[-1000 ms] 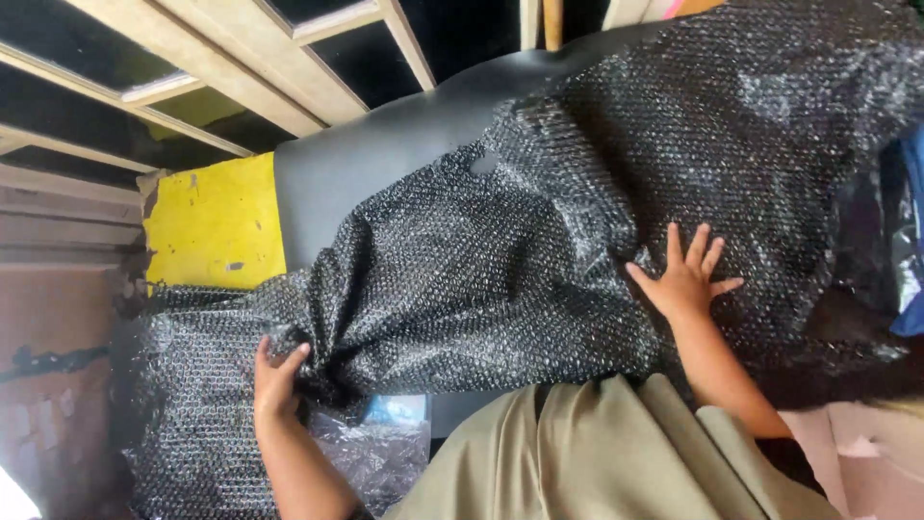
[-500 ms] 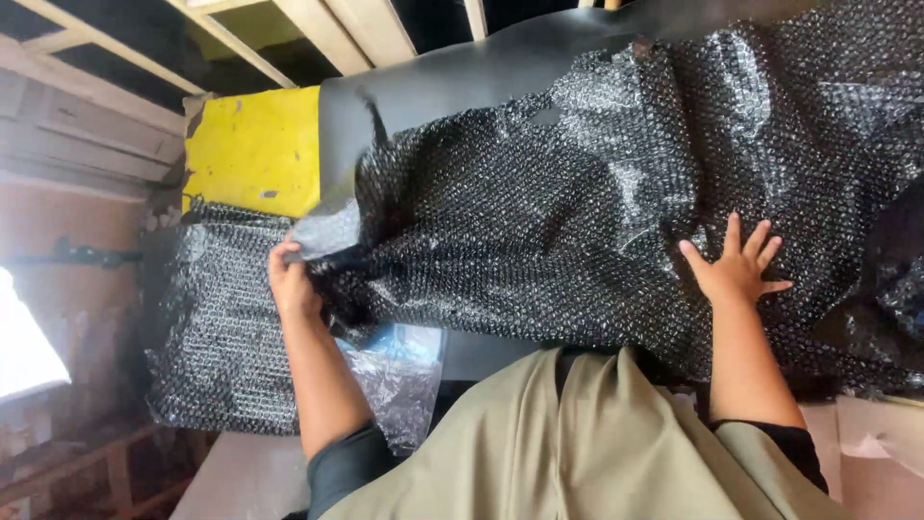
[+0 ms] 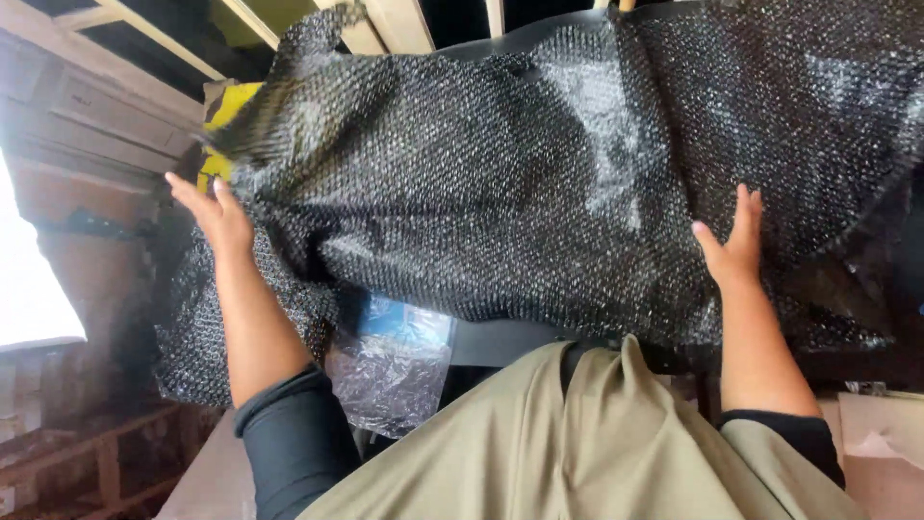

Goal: The person places a white foam block and a small blue box into a blue insulated bag, then uses a duster to wipe the bag's exterior. The person then unfolds a sheet of black bubble wrap on the table.

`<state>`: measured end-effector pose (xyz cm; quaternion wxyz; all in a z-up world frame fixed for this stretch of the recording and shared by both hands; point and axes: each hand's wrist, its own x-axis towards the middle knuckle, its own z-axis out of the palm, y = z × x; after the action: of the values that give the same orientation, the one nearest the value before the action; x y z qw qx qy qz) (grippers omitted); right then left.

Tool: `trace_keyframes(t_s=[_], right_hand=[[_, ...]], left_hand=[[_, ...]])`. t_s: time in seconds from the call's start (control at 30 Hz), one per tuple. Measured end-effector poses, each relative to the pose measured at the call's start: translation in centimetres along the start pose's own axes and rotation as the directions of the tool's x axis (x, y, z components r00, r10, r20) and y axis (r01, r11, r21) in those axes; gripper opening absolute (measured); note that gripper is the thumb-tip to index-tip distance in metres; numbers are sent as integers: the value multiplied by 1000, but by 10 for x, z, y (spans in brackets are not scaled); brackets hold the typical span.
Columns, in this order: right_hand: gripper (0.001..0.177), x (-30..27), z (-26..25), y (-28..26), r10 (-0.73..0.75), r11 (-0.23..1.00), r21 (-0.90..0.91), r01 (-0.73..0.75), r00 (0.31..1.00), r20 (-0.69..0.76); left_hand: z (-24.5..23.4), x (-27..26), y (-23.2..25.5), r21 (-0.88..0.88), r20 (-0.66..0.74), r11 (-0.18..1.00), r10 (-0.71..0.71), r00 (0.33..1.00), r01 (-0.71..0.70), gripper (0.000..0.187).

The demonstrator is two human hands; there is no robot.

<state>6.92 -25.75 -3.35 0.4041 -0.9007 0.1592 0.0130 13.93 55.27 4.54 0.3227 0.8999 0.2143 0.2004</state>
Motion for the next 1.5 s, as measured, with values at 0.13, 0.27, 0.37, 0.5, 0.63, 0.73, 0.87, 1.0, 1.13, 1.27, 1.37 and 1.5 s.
trace_keyframes(t_s=[0.13,0.27,0.37,0.5,0.63,0.73,0.87,1.0,1.13,1.27,1.37,1.5], right_hand=[[75,-22,-23,18,-133,986,-103,130,991,-31],[71,-47,-40,68,-153,927,-346,143,988,-2],[82,-68,-49,67,112,908,-414,-69,991,80],[89,-78,-33,61,341,811,-540,-223,931,128],[87,-79,-24,60,324,812,-526,-254,945,44],[87,-81,-26,51,356,800,-536,-271,933,59],[120,-85,-37,15,441,787,-526,-323,890,113],[135,-86,-38,9,463,779,-537,-325,875,143],[100,-85,-37,44,297,857,-447,-255,954,26],[59,-81,-42,98,-120,866,-499,-38,952,-281],[48,-70,-62,136,-126,798,-584,-148,906,-403],[38,-39,-79,219,28,807,-559,-188,959,-283]], left_hand=[[-14,-56,-17,-77,-88,994,-84,993,78,60],[-13,-165,-33,-65,-95,980,-191,977,186,26],[-4,-242,31,-99,66,894,-433,899,438,47],[57,-258,-37,13,-66,884,-466,882,468,84],[22,-218,-6,-4,-61,979,-203,977,204,32],[-42,-172,3,-227,-37,957,-192,981,178,36],[-119,-137,39,-714,-152,596,-644,750,368,8],[-131,-134,-27,-812,-106,472,-697,709,343,33],[-91,-167,-84,-616,-580,759,-617,531,210,55],[-27,-256,25,333,-703,942,270,657,-32,87],[47,-313,165,229,-292,815,579,761,-532,36],[138,-393,185,20,429,851,467,773,-525,85]])
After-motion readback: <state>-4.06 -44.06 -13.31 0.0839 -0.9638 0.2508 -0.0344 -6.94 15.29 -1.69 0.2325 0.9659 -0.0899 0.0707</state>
